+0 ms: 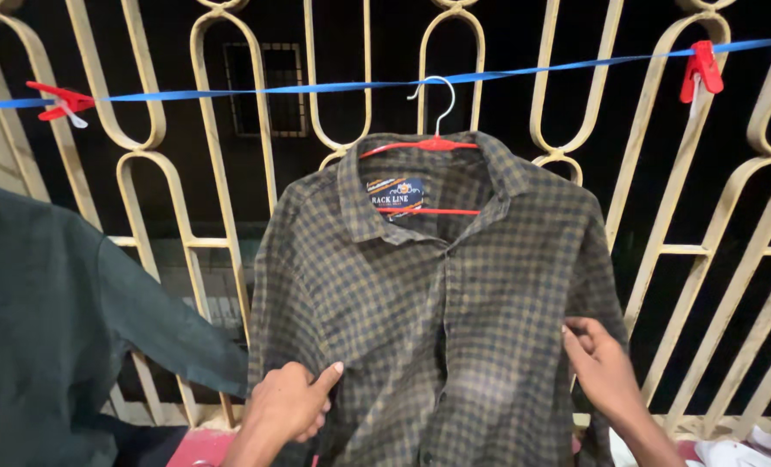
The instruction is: The person buttons a plaid shirt on a hanger, smooths the fabric, and hangs it on a blue clothesline using a red clothespin. The person also adjusts a dark green shirt already hanging on the line.
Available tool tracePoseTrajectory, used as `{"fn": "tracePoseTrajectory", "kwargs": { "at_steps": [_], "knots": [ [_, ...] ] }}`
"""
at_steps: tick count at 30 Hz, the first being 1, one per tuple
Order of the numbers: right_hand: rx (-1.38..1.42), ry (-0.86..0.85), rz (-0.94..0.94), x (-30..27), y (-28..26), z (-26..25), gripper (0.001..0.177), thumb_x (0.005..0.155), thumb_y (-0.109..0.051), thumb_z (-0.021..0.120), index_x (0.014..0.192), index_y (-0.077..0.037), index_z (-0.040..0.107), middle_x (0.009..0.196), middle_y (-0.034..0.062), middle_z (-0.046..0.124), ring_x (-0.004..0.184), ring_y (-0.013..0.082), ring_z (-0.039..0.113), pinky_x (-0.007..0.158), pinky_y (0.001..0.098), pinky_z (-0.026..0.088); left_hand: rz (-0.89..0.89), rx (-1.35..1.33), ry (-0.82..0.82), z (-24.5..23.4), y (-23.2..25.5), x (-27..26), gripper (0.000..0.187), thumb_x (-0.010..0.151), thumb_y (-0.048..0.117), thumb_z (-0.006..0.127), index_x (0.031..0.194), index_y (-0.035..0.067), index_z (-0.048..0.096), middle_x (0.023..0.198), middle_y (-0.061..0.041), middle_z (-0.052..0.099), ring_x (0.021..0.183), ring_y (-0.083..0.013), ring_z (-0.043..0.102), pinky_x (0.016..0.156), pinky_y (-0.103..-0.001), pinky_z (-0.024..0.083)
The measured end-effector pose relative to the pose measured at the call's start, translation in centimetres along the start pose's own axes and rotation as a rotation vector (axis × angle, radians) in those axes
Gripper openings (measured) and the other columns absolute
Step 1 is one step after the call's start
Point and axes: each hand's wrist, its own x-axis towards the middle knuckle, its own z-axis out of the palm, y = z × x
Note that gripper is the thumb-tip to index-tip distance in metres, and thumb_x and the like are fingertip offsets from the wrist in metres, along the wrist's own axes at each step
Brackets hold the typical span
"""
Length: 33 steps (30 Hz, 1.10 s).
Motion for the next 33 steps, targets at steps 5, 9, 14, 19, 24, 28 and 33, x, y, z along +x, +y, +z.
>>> {"fn": "tracePoseTrajectory", "kwargs": {
  "at_steps": [5,9,14,19,24,28,33],
  "knots": [
    [0.191,-0.2,0.15,1.3,4.7,-0.6,0.026,0.095,-0.019,0.063,0.106,0.003,0.071,0.079,-0.0007,0.068,0.073,0.0111,0.061,0.072,0.0321,0.05,0.274,-0.049,0.292,4.1,-4.1,5.5,0.071,0.09,0.055,0.068,0.134,0.0,0.058,0.118,-0.026,0.071,0.115,-0.0358,0.068,0.097,-0.041,0.052],
    [0.319,-0.172,0.175,1.3,5.4,-1.3,0.033,0.105,-0.024,0.062,0.108,0.009,0.059,0.09,0.0083,0.06,0.081,0.0166,0.057,0.076,0.0363,0.049,0.317,-0.559,0.385,6.5,-5.5,7.3,0.089,0.081,0.038,0.077,0.151,0.0,0.037,0.126,-0.025,0.072,0.115,-0.0318,0.069,0.097,-0.037,0.052],
    [0.779,-0.267,0.392,-1.2,1.5,-1.8,0.044,0.1,-0.032,0.049,0.133,-0.004,0.056,0.129,0.0133,0.069,0.114,0.0249,0.067,0.099,0.0415,0.05,0.396,-0.684,0.601,6.5,-7.0,6.4,0.09,0.082,0.03,0.083,0.153,-0.001,0.036,0.132,-0.025,0.058,0.119,-0.0258,0.057,0.101,-0.037,0.044],
    [0.768,-0.427,0.365,-3.0,0.7,-1.8,0.053,0.093,-0.025,0.06,0.139,0.0,0.054,0.13,0.0142,0.069,0.116,0.0248,0.066,0.1,0.0421,0.05,0.364,-0.875,0.482,4.7,-8.2,3.8,0.073,0.087,0.034,0.075,0.147,0.0,0.051,0.115,-0.02,0.073,0.105,-0.0201,0.064,0.094,-0.033,0.047],
    [0.743,-0.266,0.233,-1.8,4.5,-2.8,0.041,0.097,-0.013,0.067,0.13,0.009,0.058,0.122,0.0183,0.069,0.107,0.0257,0.066,0.092,0.041,0.051,0.317,-0.724,0.788,2.7,-9.3,1.2,0.062,0.091,0.026,0.076,0.144,0.0,0.056,0.099,-0.015,0.067,0.089,-0.017,0.057,0.078,-0.031,0.043],
    [0.761,-0.206,0.275,-2.9,4.2,-3.2,0.032,0.096,-0.015,0.066,0.123,0.002,0.062,0.114,0.0101,0.073,0.104,0.0194,0.067,0.091,0.0362,0.052,0.333,-0.725,0.769,2.3,-10.5,0.9,0.059,0.093,0.025,0.077,0.143,0.002,0.057,0.09,-0.009,0.065,0.08,-0.0128,0.053,0.07,-0.028,0.042],
    [0.519,-0.399,0.394,-6.5,3.2,-2.4,0.048,0.085,-0.018,0.075,0.126,0.008,0.067,0.117,0.0177,0.076,0.105,0.0277,0.071,0.091,0.0401,0.055,0.339,-0.774,0.373,2.6,-11.6,0.6,0.064,0.083,0.023,0.081,0.138,0.003,0.055,0.093,-0.009,0.074,0.083,-0.0133,0.064,0.074,-0.028,0.048]
  ]
}}
